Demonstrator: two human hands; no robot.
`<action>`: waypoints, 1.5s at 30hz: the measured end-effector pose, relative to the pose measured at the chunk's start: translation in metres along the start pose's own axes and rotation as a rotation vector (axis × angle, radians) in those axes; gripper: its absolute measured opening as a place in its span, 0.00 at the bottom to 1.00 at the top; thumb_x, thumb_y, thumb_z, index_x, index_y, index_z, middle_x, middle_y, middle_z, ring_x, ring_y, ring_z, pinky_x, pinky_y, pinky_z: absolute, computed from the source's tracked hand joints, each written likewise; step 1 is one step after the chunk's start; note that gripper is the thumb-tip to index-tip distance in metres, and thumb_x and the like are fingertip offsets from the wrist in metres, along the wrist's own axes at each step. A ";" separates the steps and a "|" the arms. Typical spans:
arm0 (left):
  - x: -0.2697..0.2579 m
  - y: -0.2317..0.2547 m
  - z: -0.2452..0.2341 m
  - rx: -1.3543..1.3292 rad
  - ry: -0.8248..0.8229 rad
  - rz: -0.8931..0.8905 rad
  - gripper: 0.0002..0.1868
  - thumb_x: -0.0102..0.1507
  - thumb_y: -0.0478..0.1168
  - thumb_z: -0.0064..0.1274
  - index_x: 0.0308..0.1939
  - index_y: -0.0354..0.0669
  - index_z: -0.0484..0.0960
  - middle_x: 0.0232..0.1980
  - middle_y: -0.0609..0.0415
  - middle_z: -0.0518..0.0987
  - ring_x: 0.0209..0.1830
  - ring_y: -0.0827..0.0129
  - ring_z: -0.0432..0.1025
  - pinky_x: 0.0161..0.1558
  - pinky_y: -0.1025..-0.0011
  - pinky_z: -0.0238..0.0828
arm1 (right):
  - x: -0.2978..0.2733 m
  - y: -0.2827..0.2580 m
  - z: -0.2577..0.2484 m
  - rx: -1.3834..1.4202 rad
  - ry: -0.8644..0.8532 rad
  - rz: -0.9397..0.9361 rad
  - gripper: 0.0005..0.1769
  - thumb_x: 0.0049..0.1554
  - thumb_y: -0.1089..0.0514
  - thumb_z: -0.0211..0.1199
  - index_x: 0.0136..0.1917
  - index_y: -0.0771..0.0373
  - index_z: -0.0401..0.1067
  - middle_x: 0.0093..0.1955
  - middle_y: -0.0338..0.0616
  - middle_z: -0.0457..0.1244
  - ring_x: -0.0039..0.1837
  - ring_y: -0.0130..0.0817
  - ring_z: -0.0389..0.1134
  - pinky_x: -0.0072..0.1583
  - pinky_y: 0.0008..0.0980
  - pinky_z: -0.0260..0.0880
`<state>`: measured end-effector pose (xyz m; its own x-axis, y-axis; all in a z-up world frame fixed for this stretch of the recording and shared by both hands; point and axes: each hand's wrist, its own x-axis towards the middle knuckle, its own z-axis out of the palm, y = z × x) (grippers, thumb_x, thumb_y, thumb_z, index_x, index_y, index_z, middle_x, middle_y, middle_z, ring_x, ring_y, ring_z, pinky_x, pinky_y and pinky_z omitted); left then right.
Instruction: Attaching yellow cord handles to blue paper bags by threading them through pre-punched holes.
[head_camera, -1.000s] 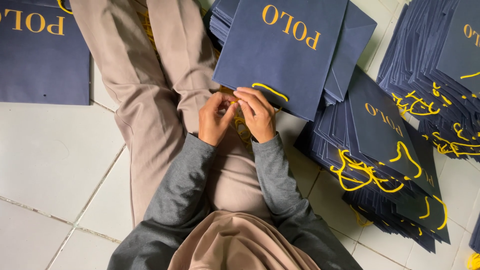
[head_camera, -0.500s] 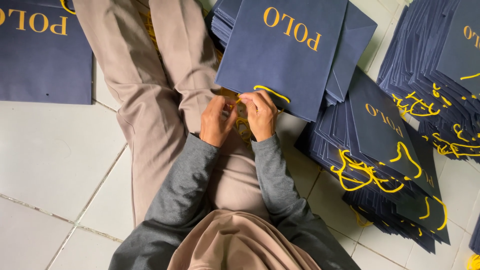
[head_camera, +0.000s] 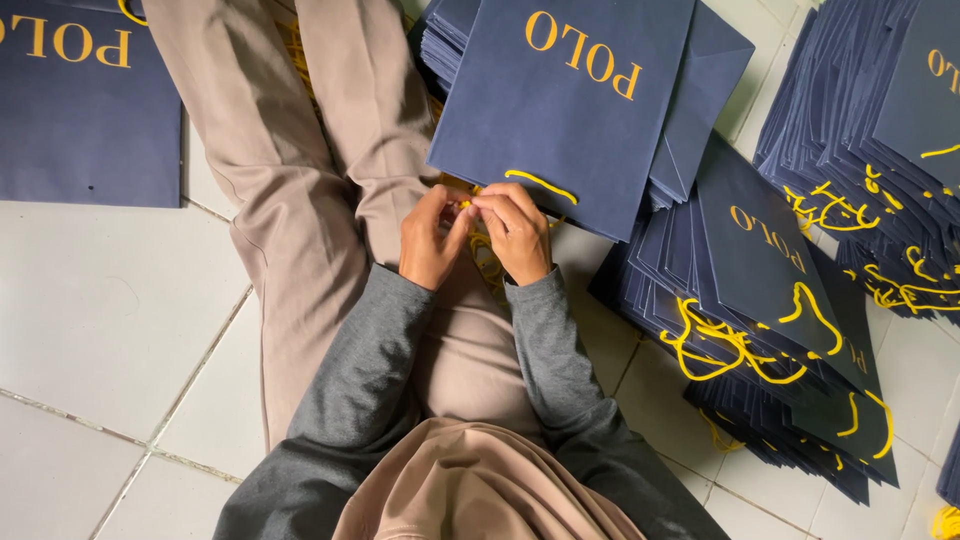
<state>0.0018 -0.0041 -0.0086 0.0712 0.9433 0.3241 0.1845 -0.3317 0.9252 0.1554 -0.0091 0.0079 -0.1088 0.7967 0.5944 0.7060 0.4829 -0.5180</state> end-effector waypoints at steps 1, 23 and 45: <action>0.000 0.001 0.000 -0.001 0.000 -0.001 0.08 0.66 0.42 0.61 0.46 0.45 0.82 0.32 0.48 0.80 0.32 0.53 0.78 0.36 0.61 0.75 | -0.001 0.000 -0.001 0.000 -0.001 0.001 0.04 0.62 0.64 0.64 0.47 0.58 0.79 0.48 0.38 0.69 0.48 0.42 0.73 0.48 0.36 0.77; 0.000 0.020 0.005 -0.088 -0.123 -0.050 0.19 0.67 0.41 0.58 0.61 0.41 0.76 0.54 0.41 0.80 0.57 0.46 0.75 0.54 0.55 0.76 | 0.011 0.020 -0.050 -0.149 -0.038 0.141 0.11 0.61 0.60 0.68 0.57 0.60 0.78 0.47 0.43 0.66 0.51 0.48 0.67 0.55 0.44 0.68; -0.011 -0.001 0.018 0.167 -0.141 0.074 0.35 0.66 0.37 0.55 0.77 0.56 0.64 0.62 0.47 0.72 0.59 0.49 0.73 0.55 0.52 0.73 | -0.002 0.017 -0.082 0.503 0.037 0.542 0.26 0.62 0.57 0.69 0.70 0.64 0.68 0.59 0.50 0.66 0.65 0.37 0.66 0.70 0.42 0.62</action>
<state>0.0182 -0.0140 -0.0168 0.2241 0.9103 0.3481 0.3322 -0.4071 0.8508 0.2251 -0.0325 0.0483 0.1941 0.9622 0.1911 0.2466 0.1407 -0.9588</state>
